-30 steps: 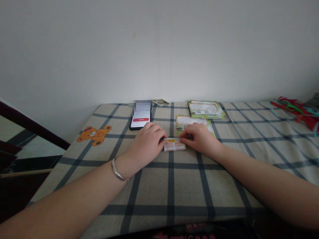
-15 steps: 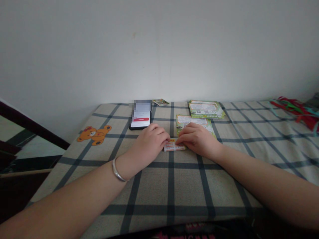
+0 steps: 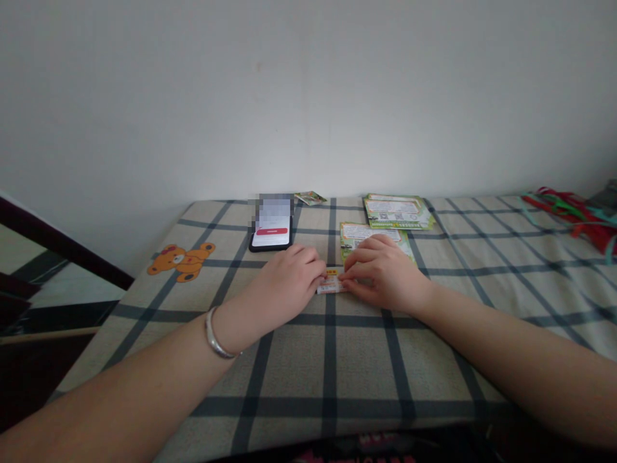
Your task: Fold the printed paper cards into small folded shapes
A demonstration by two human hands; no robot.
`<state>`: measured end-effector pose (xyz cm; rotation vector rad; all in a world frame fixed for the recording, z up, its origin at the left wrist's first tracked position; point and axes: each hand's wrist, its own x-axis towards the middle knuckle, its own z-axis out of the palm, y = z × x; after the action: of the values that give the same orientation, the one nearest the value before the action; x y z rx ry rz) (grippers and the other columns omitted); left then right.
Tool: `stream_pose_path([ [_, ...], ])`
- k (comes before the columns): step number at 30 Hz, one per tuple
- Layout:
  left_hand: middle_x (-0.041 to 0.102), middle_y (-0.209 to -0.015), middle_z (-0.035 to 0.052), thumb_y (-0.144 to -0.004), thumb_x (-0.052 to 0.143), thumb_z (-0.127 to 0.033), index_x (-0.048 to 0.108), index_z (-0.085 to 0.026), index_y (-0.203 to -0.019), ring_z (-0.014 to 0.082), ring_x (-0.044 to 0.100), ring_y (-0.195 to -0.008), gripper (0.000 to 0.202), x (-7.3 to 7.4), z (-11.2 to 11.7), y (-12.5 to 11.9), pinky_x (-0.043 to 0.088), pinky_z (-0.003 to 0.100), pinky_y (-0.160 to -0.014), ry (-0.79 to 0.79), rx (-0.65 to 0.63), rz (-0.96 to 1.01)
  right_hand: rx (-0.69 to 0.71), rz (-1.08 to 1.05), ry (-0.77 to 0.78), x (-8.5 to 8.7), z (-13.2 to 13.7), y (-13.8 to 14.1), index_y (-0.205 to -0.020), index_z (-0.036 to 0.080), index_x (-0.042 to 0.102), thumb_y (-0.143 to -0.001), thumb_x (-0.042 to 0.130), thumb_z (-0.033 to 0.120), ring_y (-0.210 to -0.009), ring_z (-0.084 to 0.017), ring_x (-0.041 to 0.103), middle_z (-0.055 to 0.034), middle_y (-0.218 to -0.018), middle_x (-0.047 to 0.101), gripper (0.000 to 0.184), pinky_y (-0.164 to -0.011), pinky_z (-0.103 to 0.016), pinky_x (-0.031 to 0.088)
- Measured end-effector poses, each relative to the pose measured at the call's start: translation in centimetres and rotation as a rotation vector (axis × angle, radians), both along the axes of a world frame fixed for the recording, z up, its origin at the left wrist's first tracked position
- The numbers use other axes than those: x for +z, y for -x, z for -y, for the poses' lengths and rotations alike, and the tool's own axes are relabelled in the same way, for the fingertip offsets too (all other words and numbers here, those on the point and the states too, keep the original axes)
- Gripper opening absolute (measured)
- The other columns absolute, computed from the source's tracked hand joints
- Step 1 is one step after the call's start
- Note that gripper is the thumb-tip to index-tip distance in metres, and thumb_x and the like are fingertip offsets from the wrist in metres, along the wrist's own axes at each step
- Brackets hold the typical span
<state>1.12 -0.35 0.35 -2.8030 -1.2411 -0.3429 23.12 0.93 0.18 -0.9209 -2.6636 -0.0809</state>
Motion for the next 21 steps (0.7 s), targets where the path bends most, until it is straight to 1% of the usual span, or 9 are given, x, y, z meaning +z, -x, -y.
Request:
stream_pose_path([
  [6,0.058,-0.091,0.0062,-0.092,0.051,-0.024,0.066,-0.015,-0.088,0.0206,0.053,-0.09,0.017,0.12,-0.07,-0.19,0.045,0.034,-0.078,0.025,0.003,-0.004,-0.032,0.003,-0.07,-0.35,0.13,-0.09,-0.082,0.027,0.074,-0.09,0.055,0.041,-0.085,-0.02,0.055,0.0016,-0.088,0.072,0.025,-0.081,-0.037,0.028],
  [11,0.058,-0.091,0.006,-0.092,0.054,-0.024,0.066,-0.015,-0.09,0.0199,0.053,-0.089,0.015,0.09,-0.17,-0.11,0.045,0.033,-0.077,0.02,0.012,-0.012,-0.042,0.017,-0.079,-0.53,0.23,-0.09,-0.084,0.028,0.074,-0.091,0.054,0.043,-0.086,-0.019,0.055,0.0026,-0.088,0.072,0.026,-0.08,-0.036,0.028],
  [16,0.058,-0.091,0.0064,-0.092,0.053,-0.025,0.066,-0.015,-0.09,0.0201,0.053,-0.091,0.017,0.04,-0.13,-0.15,0.045,0.034,-0.079,-0.019,-0.02,-0.033,-0.034,0.003,-0.073,-0.68,0.14,-0.15,-0.085,0.028,0.073,-0.09,0.056,0.043,-0.087,-0.019,0.055,0.002,-0.087,0.071,0.024,-0.081,-0.036,0.028],
  [21,0.059,-0.091,0.0068,-0.091,0.055,-0.024,0.066,-0.014,-0.088,0.0207,0.054,-0.091,0.015,0.01,0.04,-0.33,0.045,0.035,-0.08,-0.084,-0.032,-0.084,-0.034,-0.02,-0.059,-0.81,0.09,-0.09,-0.083,0.026,0.073,-0.089,0.057,0.042,-0.086,-0.019,0.055,0.0004,-0.085,0.07,0.023,-0.08,-0.035,0.028],
])
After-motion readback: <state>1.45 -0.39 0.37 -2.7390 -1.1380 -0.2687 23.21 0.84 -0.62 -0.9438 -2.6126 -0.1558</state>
